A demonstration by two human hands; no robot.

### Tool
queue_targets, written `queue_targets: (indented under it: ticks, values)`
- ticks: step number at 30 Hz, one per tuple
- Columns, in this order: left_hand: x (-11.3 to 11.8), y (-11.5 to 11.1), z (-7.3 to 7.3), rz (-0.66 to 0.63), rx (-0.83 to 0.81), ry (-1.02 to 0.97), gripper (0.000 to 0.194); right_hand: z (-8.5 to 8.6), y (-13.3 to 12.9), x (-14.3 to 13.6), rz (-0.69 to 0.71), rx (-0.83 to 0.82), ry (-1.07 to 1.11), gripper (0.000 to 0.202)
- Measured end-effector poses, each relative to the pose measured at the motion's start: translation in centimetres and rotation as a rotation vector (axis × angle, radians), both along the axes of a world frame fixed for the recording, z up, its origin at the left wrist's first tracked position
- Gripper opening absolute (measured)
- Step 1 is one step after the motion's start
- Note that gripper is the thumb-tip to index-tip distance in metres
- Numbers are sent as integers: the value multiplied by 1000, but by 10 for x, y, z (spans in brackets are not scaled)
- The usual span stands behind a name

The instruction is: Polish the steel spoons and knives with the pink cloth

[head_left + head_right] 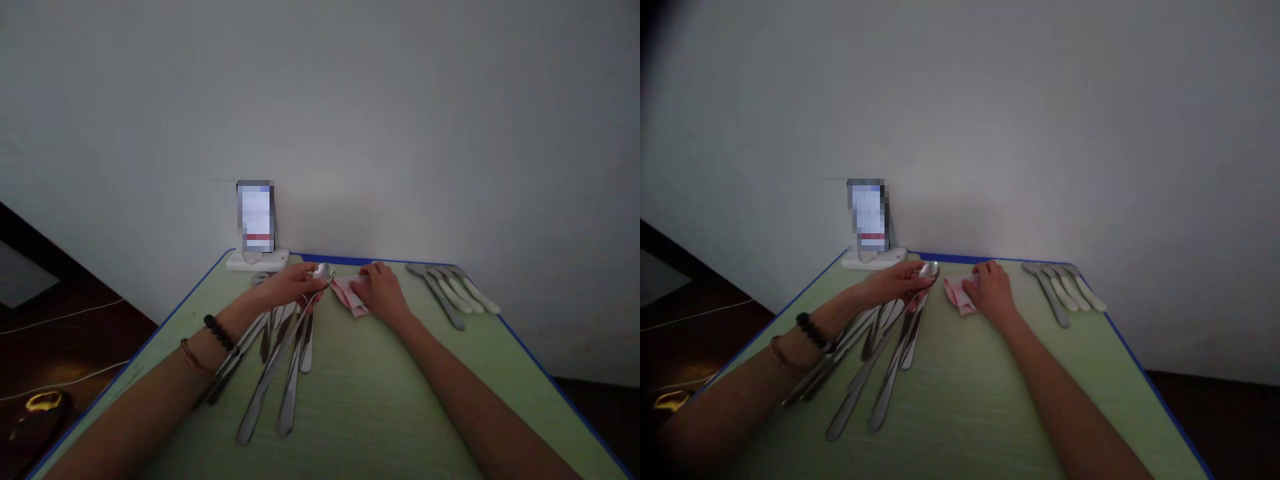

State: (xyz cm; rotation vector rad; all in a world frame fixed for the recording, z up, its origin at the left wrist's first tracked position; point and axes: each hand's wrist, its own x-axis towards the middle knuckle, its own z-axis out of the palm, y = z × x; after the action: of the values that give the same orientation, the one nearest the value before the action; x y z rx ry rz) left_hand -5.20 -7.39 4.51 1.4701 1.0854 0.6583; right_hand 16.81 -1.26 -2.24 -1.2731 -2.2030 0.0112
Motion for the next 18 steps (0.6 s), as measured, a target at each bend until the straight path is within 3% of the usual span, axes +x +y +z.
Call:
queue_targets:
  ticks: [4,11,18]
  values:
    - [25,14,-20,111,14,-40,41,5,0,4,-93,39,-45,13]
    - [39,17,-36,254,-28,89,37,11,-4,4,136,-100,-117,29]
    - [41,18,-38,217,-135,-86,28,8,-8,5,210,-103,-184,45]
